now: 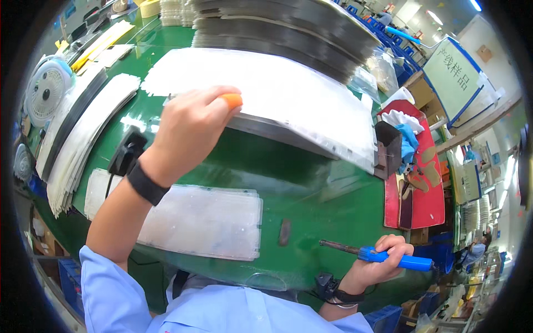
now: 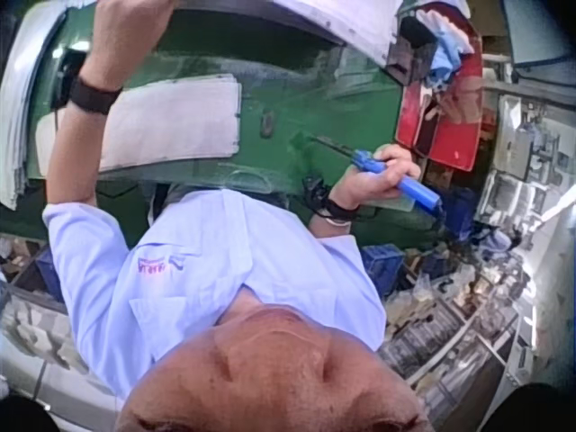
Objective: Soldering components onto flexible circuit board membranes and sorting them on a production line.
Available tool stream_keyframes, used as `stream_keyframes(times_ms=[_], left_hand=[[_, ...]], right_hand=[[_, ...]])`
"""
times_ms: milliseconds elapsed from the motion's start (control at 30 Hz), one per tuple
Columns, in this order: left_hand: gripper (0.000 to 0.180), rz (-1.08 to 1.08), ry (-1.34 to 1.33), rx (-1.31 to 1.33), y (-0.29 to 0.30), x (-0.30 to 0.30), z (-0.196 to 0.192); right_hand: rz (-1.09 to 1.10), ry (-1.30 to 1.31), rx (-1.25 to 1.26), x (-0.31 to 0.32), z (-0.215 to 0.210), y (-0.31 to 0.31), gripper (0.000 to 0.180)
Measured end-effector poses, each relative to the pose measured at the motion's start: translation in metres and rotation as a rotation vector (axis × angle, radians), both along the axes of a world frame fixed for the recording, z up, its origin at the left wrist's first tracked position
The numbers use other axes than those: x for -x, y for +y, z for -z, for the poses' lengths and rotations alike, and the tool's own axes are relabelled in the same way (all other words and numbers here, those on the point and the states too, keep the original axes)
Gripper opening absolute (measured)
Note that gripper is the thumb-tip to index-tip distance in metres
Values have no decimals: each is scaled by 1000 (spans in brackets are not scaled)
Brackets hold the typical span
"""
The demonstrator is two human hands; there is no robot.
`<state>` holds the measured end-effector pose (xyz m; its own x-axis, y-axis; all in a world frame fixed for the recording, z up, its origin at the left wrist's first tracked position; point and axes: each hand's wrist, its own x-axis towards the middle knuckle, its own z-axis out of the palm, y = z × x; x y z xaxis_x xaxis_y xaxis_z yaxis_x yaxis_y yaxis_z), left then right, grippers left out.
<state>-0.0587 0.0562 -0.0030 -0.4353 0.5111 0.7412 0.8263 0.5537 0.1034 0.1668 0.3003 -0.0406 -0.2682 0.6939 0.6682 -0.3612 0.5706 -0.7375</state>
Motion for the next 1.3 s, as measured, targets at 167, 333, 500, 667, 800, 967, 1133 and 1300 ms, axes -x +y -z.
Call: stream_keyframes(times_ms=[167,333,500,667,800,967,1133,1300], left_hand=[[11,111,233,258,-43,-40,2],[10,101,218,501,-82,-76,25],[14,-14,-57,609,-119,-113,53],[32,-14,-225,513,-118,-134,55],[55,347,-430,645,-90,-146,64],[74,352,-546,698,-53,-161,77],[82,141,-540,668,-45,-154,77],[81,113,-562,656,-46,-162,75]], right_hand=[[32,-17,-10,0,1,1,32],[146,-83,-94,-7,3,17,31],[209,-66,-151,-10,-6,20,29],[188,10,-186,4,-13,16,27],[155,36,-200,11,-16,13,25],[150,53,-183,2,-18,11,23],[156,70,-157,-5,-20,13,25],[58,14,-164,7,-21,-11,31]])
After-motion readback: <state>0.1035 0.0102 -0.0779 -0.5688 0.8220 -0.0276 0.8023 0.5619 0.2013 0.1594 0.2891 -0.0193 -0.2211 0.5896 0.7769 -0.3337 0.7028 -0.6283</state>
